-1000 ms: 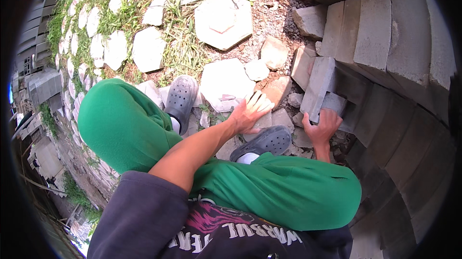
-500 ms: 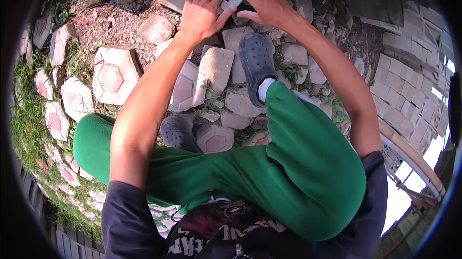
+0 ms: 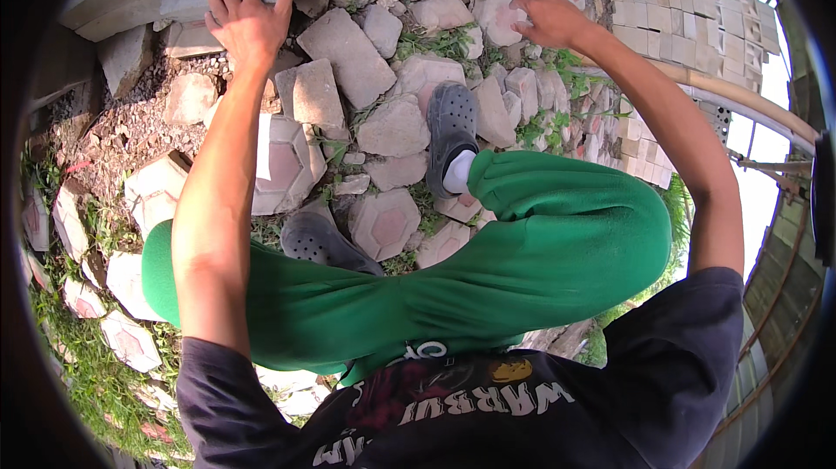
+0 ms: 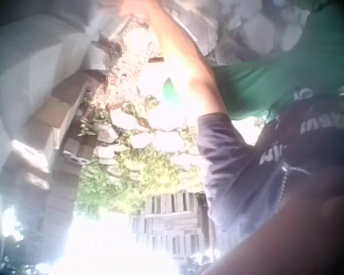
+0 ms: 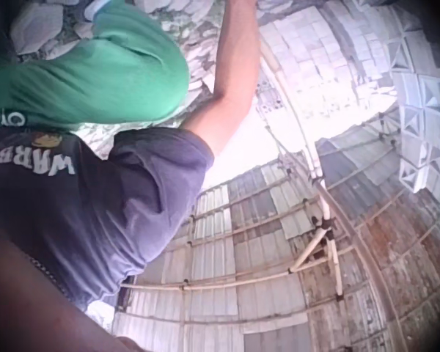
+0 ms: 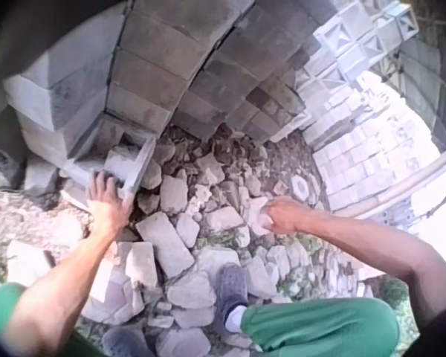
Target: The person repeatedly picks up hollow concrete blocks from the ground and stacks them onto a growing pile. They walk between the ground and the stack, occasionally squatting to adjust blocks at the base.
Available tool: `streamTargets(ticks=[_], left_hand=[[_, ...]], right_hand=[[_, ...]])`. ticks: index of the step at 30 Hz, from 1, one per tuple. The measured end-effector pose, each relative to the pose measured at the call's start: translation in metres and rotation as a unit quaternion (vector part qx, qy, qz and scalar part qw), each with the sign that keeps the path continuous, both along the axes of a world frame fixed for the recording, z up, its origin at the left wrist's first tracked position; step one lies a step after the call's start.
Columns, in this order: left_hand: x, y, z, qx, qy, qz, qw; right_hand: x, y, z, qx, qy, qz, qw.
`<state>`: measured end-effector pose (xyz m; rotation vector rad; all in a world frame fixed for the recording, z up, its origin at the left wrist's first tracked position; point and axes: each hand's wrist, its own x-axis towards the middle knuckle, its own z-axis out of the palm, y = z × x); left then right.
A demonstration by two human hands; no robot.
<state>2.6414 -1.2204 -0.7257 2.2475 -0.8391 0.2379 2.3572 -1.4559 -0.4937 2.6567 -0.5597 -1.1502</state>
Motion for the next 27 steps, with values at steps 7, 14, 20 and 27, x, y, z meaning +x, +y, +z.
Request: streamTargets(ticks=[7, 14, 20, 27], left_hand=[[0.006, 0.015, 0.003, 0.096, -0.065, 0.005, 0.993], [0.063, 0.052, 0.029, 0.238, -0.205, -0.239, 0.919], [0.086, 0.051, 0.045, 0.19, -0.197, -0.265, 0.925], [0.079, 0.055, 0.017, 0.132, -0.196, -0.243, 0.941]], right_hand=[[0.035, -0.049, -0.132, 0.071, -0.001, -0.101, 0.992], [0.014, -0.102, -0.294, 0.046, -0.121, -0.252, 0.959], [0.022, -0.086, -0.312, 0.028, -0.223, -0.315, 0.922], [0.022, -0.089, -0.322, 0.005, -0.298, -0.375, 0.878]])
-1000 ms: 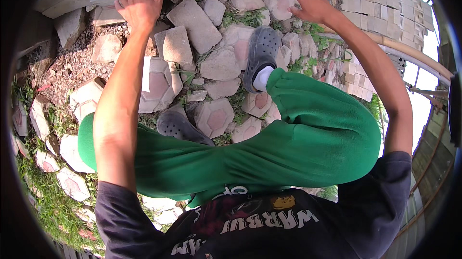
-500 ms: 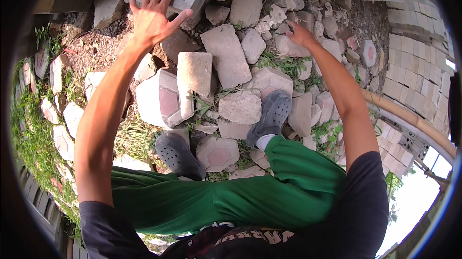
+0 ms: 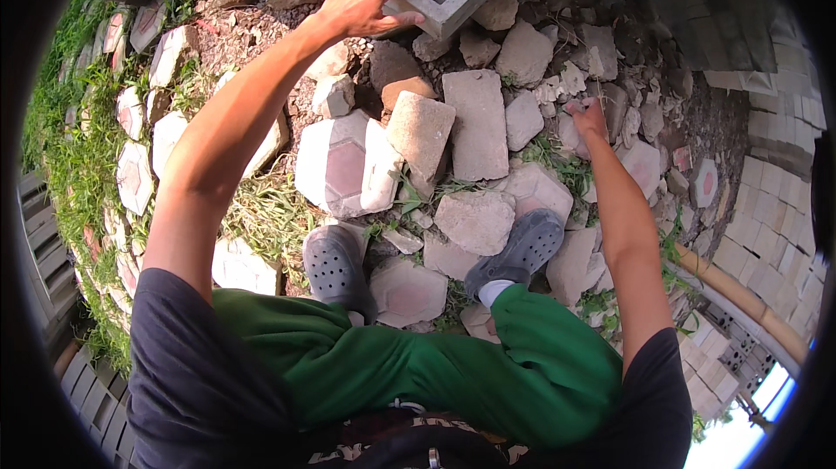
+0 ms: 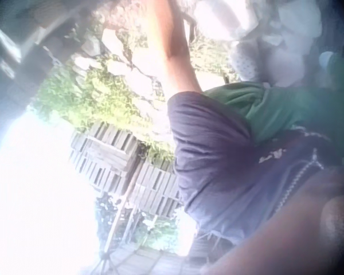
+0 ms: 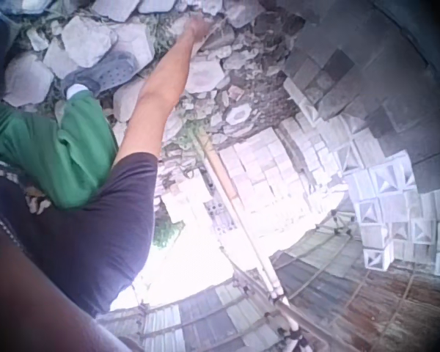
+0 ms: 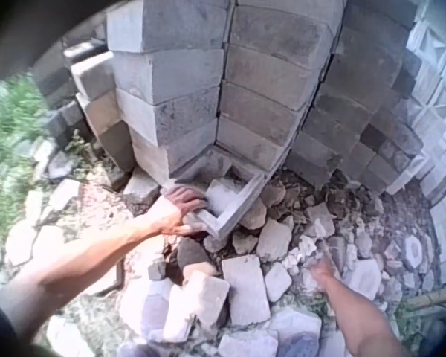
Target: The person repeatedly picks up hollow concrete blocks from the ground and stacks them onto a growing pile. They walk between the ground and the stack, occasionally squatting to adjust blocks at the base.
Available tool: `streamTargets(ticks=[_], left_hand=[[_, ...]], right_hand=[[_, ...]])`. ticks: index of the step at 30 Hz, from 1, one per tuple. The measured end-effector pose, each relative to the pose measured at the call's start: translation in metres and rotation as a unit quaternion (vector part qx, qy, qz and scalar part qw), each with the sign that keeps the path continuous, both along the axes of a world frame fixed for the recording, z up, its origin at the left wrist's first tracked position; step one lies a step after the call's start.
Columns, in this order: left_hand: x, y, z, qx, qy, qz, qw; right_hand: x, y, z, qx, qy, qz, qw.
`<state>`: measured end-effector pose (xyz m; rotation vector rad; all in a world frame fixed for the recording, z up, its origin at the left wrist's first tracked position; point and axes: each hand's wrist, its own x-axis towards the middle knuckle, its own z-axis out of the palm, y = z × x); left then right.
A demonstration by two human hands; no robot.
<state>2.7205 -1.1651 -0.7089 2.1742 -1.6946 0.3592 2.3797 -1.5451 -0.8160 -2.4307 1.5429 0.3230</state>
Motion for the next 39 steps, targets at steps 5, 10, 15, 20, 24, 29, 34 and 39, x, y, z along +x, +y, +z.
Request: streamTargets(ticks=[5, 10, 15, 20, 24, 29, 34, 39], left_hand=[[-0.001, 0.0, -0.001, -0.035, -0.035, -0.003, 0.999], [0.008, 0.002, 0.015, -0.024, -0.058, -0.039, 0.997], [0.033, -0.01, 0.015, -0.081, -0.008, -0.145, 0.986], [0.037, -0.012, 0.025, -0.042, -0.009, -0.162, 0.986], [0.038, -0.014, 0.031, -0.033, -0.019, -0.158, 0.987], [0.037, -0.011, 0.029, -0.017, -0.026, -0.127, 0.991], [0.037, -0.011, 0.029, -0.037, -0.014, -0.135, 0.99], [0.038, -0.011, 0.024, -0.023, -0.009, -0.114, 0.993]], right_hand=[[0.013, 0.029, 0.039, -0.062, -0.19, -0.032, 0.979], [0.05, 0.071, 0.052, 0.181, -0.339, 0.012, 0.923], [0.105, 0.156, 0.055, 0.376, -0.398, 0.037, 0.836], [0.133, 0.203, 0.05, 0.411, -0.413, 0.084, 0.808], [0.145, 0.213, 0.015, 0.411, -0.471, 0.058, 0.778], [0.154, 0.227, 0.024, 0.445, -0.482, -0.028, 0.755], [0.152, 0.235, 0.022, 0.4, -0.507, -0.034, 0.763], [0.149, 0.246, 0.019, 0.295, -0.527, 0.026, 0.796]])
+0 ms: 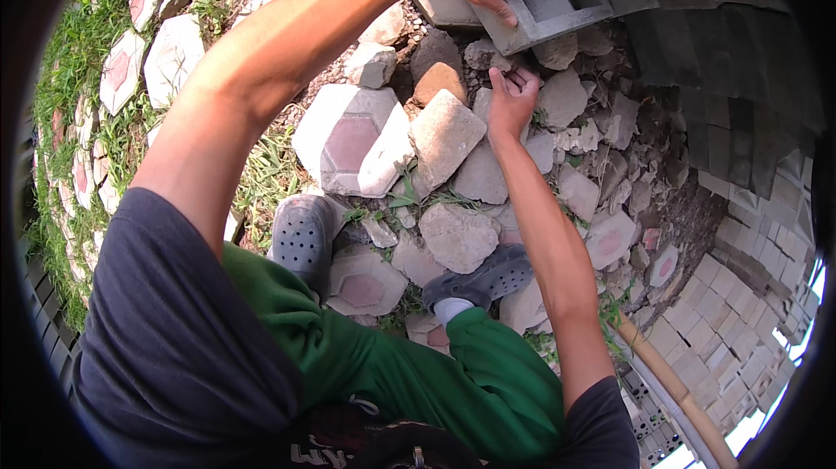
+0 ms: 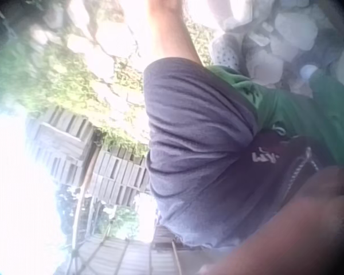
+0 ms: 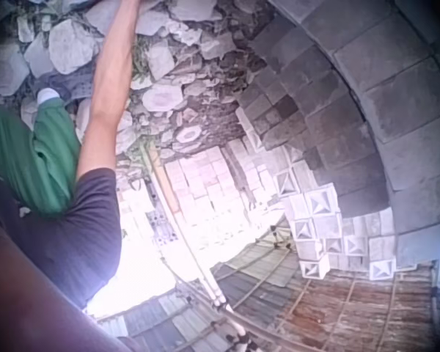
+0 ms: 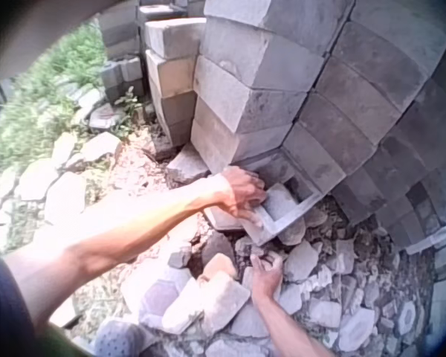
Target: The person repeatedly picks up hollow concrete blocks from the ground and stacks them onto a growing pile. They walk between the ground and the stack, occasionally squatting to adjust blocks at the base.
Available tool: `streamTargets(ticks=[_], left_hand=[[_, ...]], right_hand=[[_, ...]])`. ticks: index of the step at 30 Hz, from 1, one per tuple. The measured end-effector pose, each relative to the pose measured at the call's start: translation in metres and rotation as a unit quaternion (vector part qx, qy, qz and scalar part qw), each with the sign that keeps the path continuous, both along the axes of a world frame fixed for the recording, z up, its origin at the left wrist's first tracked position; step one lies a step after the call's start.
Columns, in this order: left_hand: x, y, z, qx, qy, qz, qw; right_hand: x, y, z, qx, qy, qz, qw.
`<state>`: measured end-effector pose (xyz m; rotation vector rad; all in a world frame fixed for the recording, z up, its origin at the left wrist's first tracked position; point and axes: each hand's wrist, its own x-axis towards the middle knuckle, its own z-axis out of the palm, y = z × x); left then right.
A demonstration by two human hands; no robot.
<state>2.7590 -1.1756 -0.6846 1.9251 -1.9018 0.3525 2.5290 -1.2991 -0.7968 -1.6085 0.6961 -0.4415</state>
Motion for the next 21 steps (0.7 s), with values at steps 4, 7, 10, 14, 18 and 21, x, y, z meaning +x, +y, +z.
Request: streamTargets(ticks=[4, 7, 10, 14, 18, 21], left_hand=[[0.002, 0.0, -0.003, -0.007, 0.003, 0.002, 1.0], [-0.001, 0.002, -0.001, -0.015, 0.007, 0.013, 1.0], [0.001, 0.001, -0.002, -0.021, 0.002, -0.008, 1.0], [0.0, -0.001, -0.002, -0.005, 0.025, -0.007, 1.0], [0.002, 0.001, -0.004, -0.001, 0.032, -0.008, 0.999], [0.003, 0.0, -0.004, -0.004, 0.039, -0.008, 0.999]], right_hand=[[0.002, -0.01, 0.002, -0.119, 0.031, 0.063, 0.99], [0.005, -0.01, 0.009, -0.156, 0.042, 0.098, 0.982], [0.007, -0.004, 0.005, -0.098, 0.024, 0.075, 0.992], [0.012, -0.004, -0.001, -0.08, -0.01, 0.041, 0.996], [0.015, -0.011, 0.001, -0.245, 0.13, 0.065, 0.959], [0.017, -0.009, -0.001, -0.289, 0.11, 0.046, 0.95]])
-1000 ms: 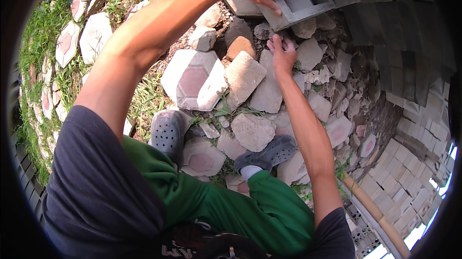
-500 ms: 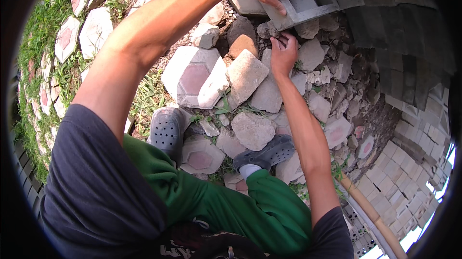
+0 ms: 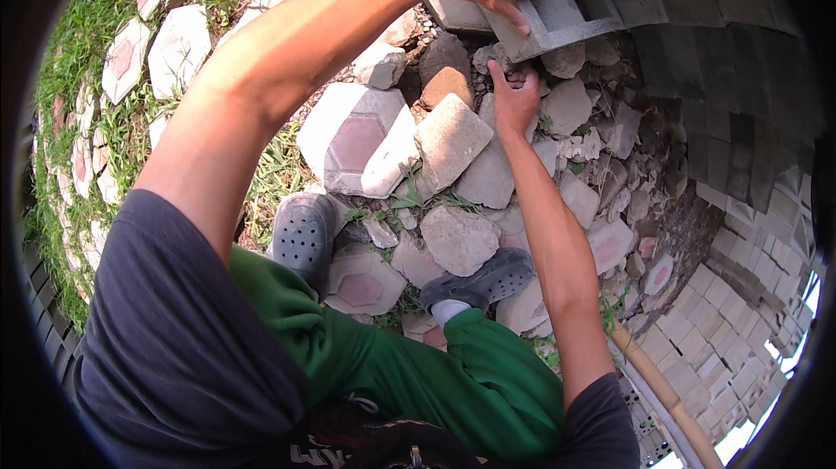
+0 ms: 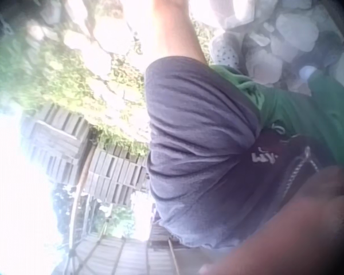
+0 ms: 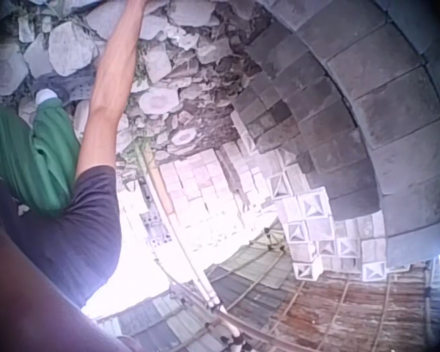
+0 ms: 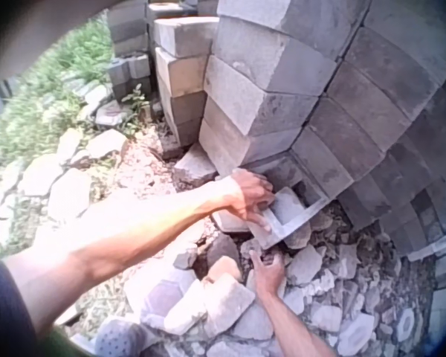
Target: The person repeatedly picks up hollow concrete blocks from the ground and stacks them onto a growing pile. They walk between the ground and the stack, occasionally squatting to adjust blocks at the base.
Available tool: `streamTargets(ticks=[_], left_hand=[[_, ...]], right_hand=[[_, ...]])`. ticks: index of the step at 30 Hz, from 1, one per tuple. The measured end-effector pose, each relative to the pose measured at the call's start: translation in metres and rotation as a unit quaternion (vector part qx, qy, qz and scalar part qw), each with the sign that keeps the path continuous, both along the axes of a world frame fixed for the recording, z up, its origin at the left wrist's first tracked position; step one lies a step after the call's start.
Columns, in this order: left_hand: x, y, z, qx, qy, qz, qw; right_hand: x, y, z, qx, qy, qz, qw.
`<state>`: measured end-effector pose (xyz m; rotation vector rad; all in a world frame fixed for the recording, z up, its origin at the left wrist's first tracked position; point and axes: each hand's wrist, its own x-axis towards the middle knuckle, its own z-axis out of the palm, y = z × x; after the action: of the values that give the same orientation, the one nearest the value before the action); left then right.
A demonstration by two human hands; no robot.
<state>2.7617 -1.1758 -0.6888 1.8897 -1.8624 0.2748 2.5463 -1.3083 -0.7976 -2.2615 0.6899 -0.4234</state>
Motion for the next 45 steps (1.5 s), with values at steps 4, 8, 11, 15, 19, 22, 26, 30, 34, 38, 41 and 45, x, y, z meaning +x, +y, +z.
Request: streamTargets(ticks=[4, 8, 11, 15, 19, 22, 26, 30, 34, 38, 41, 45], left_hand=[[-0.001, -0.002, -0.001, 0.0, -0.002, -0.002, 1.0], [-0.002, -0.002, 0.0, 0.004, 0.003, 0.0, 1.0], [-0.002, 0.001, -0.005, -0.026, -0.007, 0.001, 1.0], [-0.007, 0.003, -0.008, -0.037, -0.005, 0.017, 0.999], [-0.007, 0.004, -0.004, -0.006, -0.006, 0.016, 1.0], [-0.008, 0.004, -0.008, -0.065, 0.013, 0.001, 0.998], [-0.007, 0.004, -0.009, -0.048, 0.004, 0.0, 0.999], [-0.01, 0.006, -0.002, -0.026, 0.003, 0.016, 1.0], [-0.008, 0.004, -0.006, -0.055, 0.004, -0.004, 0.998], [-0.008, 0.008, -0.004, -0.037, 0.021, 0.015, 0.999], [-0.01, 0.008, -0.004, -0.041, 0.02, 0.021, 0.999], [-0.01, 0.007, -0.007, -0.061, 0.024, 0.021, 0.998]], right_hand=[[0.002, 0.001, -0.007, -0.059, -0.024, -0.001, 0.998], [0.003, 0.0, -0.01, -0.109, -0.049, 0.009, 0.993], [0.003, -0.002, -0.009, -0.088, -0.047, 0.022, 0.995], [0.001, -0.018, 0.001, 0.004, 0.004, 0.096, 0.995], [-0.003, -0.009, 0.013, 0.047, 0.014, 0.092, 0.995], [-0.002, 0.0, 0.017, 0.035, 0.044, 0.056, 0.997], [0.001, 0.01, 0.011, -0.004, 0.044, 0.011, 0.999], [0.001, 0.013, 0.01, 0.02, 0.012, -0.014, 1.0], [0.003, -0.003, 0.004, 0.134, 0.025, 0.025, 0.99], [0.002, -0.004, 0.01, 0.201, 0.036, 0.032, 0.978], [0.0, -0.003, 0.017, 0.262, 0.04, 0.041, 0.963], [0.0, -0.007, 0.015, 0.308, 0.019, 0.09, 0.947]])
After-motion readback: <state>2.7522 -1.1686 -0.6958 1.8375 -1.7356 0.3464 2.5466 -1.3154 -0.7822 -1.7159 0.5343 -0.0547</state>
